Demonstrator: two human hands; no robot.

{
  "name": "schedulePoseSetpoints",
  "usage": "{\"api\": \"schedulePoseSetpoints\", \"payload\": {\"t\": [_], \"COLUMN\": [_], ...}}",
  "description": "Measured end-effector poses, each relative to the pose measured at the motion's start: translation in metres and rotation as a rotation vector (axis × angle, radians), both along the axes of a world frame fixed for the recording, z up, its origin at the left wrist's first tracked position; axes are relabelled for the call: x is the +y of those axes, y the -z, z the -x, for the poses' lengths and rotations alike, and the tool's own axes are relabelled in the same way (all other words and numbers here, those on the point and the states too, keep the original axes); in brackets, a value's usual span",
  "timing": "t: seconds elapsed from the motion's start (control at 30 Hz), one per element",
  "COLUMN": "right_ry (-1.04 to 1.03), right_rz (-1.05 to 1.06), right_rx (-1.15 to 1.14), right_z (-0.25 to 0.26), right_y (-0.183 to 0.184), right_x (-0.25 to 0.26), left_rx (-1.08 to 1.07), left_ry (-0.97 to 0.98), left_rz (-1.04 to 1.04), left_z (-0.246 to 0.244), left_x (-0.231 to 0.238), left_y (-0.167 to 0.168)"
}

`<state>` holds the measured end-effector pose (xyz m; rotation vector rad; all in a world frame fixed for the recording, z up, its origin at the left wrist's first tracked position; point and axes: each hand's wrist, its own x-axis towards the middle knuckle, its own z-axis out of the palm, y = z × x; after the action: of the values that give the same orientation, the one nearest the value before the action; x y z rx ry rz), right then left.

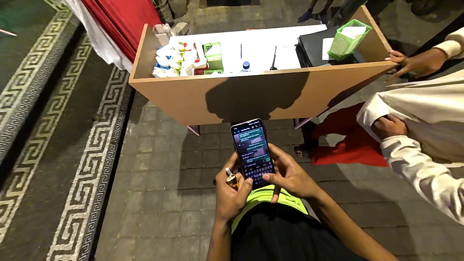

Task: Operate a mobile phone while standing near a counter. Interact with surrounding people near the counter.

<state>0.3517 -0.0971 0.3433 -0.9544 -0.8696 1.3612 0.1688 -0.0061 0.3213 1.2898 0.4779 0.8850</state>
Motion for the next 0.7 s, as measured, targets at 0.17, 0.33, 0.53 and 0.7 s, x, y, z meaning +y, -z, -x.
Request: {"api": "schedulePoseSetpoints", "payload": {"t": [0.17, 0.33, 0.53, 0.7], "right_ry": [0.032, -0.011, -0.036, -0.064], "right_rz": [0.027, -0.007, -0.006, 0.045], "right_rx": [-0.011, 0.011, 0.012, 0.146], "right_z": [0.002, -0.001, -0.003, -0.006], "right_y": [-0.002, 0.001, 0.002, 0.004], "right_x": [-0.001, -0.006, -0.009, -0.012], "left_rx": [0.001, -0.011, 0.001, -0.014], "left_ry": [0.013, 0.02, 0.016, 0.039], "left_rz": [-0.001, 0.002, 0.013, 0.026], "left_z": [0.0, 0.0, 0.0, 0.001], "left_x": [-0.002, -0.004, -0.006, -0.007], "left_y": [0.0, 0.002, 0.003, 0.004]}}
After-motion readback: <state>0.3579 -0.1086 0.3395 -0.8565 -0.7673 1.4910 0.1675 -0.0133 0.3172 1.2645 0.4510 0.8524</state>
